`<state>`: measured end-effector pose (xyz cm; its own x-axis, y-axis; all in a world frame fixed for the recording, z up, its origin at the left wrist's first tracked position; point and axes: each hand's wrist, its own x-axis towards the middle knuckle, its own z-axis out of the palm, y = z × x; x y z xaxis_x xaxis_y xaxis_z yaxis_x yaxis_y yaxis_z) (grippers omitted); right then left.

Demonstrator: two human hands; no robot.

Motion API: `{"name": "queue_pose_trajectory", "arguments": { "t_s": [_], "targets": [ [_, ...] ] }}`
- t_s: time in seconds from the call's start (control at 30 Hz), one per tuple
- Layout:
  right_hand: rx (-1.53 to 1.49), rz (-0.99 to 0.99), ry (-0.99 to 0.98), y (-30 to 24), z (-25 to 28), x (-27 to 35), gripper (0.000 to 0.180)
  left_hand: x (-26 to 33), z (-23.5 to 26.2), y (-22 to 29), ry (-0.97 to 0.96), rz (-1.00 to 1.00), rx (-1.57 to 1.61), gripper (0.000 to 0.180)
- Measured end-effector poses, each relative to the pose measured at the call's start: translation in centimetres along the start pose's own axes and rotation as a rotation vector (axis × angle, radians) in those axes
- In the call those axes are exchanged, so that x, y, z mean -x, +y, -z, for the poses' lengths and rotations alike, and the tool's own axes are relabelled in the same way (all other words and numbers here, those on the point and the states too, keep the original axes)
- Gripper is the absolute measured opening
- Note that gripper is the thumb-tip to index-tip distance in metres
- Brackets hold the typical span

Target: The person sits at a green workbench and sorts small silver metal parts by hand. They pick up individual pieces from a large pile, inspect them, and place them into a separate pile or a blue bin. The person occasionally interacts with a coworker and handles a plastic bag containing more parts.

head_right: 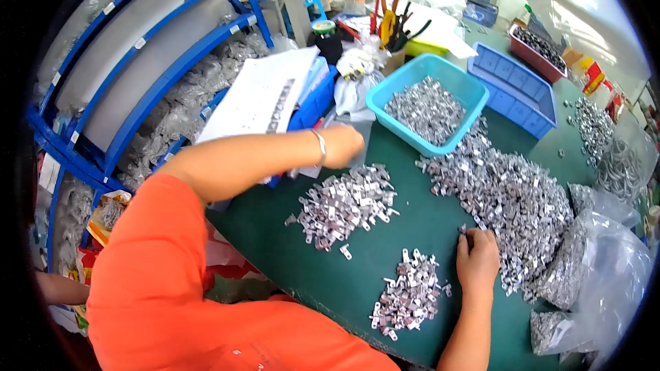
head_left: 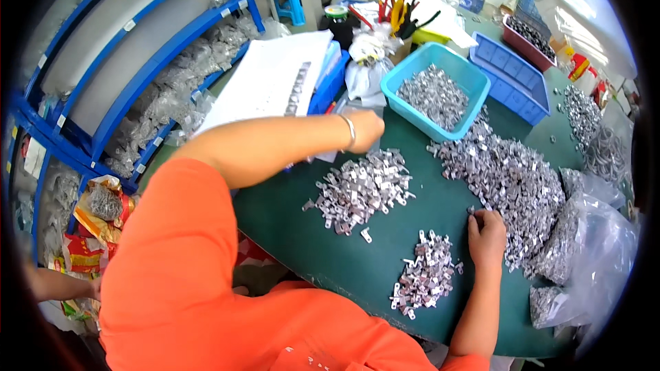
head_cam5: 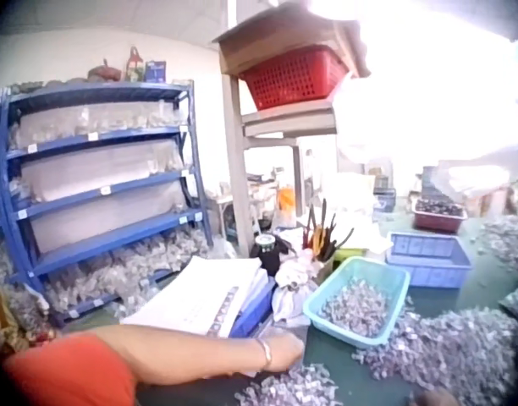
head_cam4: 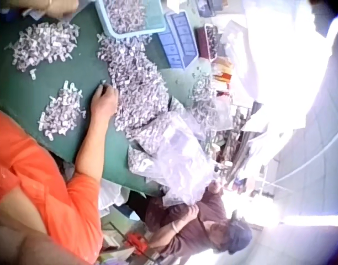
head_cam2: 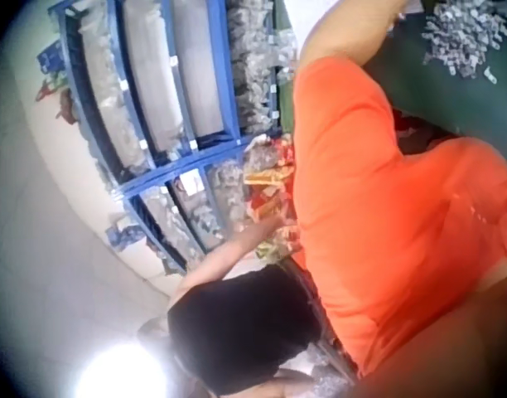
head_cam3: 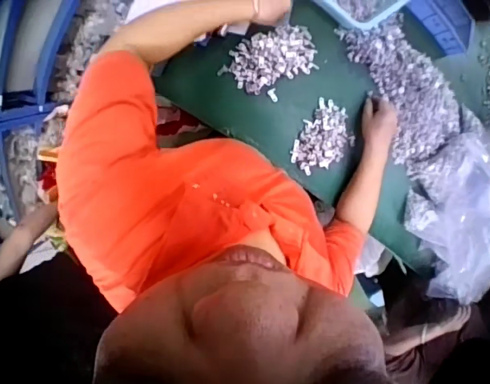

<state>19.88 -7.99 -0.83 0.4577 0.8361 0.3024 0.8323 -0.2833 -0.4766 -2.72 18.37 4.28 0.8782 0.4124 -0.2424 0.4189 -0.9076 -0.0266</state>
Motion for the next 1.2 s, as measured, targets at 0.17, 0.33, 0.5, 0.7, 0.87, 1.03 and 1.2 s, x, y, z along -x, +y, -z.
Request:
{"name": "queue_pose_trajectory", "arguments": {
  "t_s": [0.17, 0.33, 0.5, 0.7, 0.87, 1.03, 1.2],
  "targets": [
    [-0.062, 0.038, -0.010, 0.0, -0.4, 0.1, 0.009, -0.2, -1.9, -0.2, -0.024, 0.069, 0.037, 0.016],
    [-0.040, 0.048, 0.024, -0.2, -0.2, 0.4, 0.008, -0.2, -1.2, -0.1, -0.048, 0.038, 0.020, 0.018],
    [0.040, -0.059, 0.006, -0.1, -0.3, 0.2, 0.013, 0.9, 1.5, 0.9, 0.152, 0.017, 0.295, 0.012],
    [0.062, -0.113, -0.105, 0.2, -1.8, -0.7, 0.016, 1.1, 4.1, 7.3, 0.185, -0.170, 0.824, 0.005],
    [0.005, -0.051, 0.038, 0.7, -3.1, -0.3, 0.013, 0.2, 6.3, 16.2, 0.026, -0.255, 1.061, 0.006],
    [-0.208, 0.065, 0.210, 2.3, -2.1, -0.4, 0.018, -2.5, 6.3, 22.5, 0.072, -0.490, 1.207, 0.006],
    [-0.264, -0.025, 0.732, 2.1, 8.0, 3.2, 0.011, -2.0, 7.2, 24.8, 0.094, -0.448, 1.469, 0.007]
  ]
}}
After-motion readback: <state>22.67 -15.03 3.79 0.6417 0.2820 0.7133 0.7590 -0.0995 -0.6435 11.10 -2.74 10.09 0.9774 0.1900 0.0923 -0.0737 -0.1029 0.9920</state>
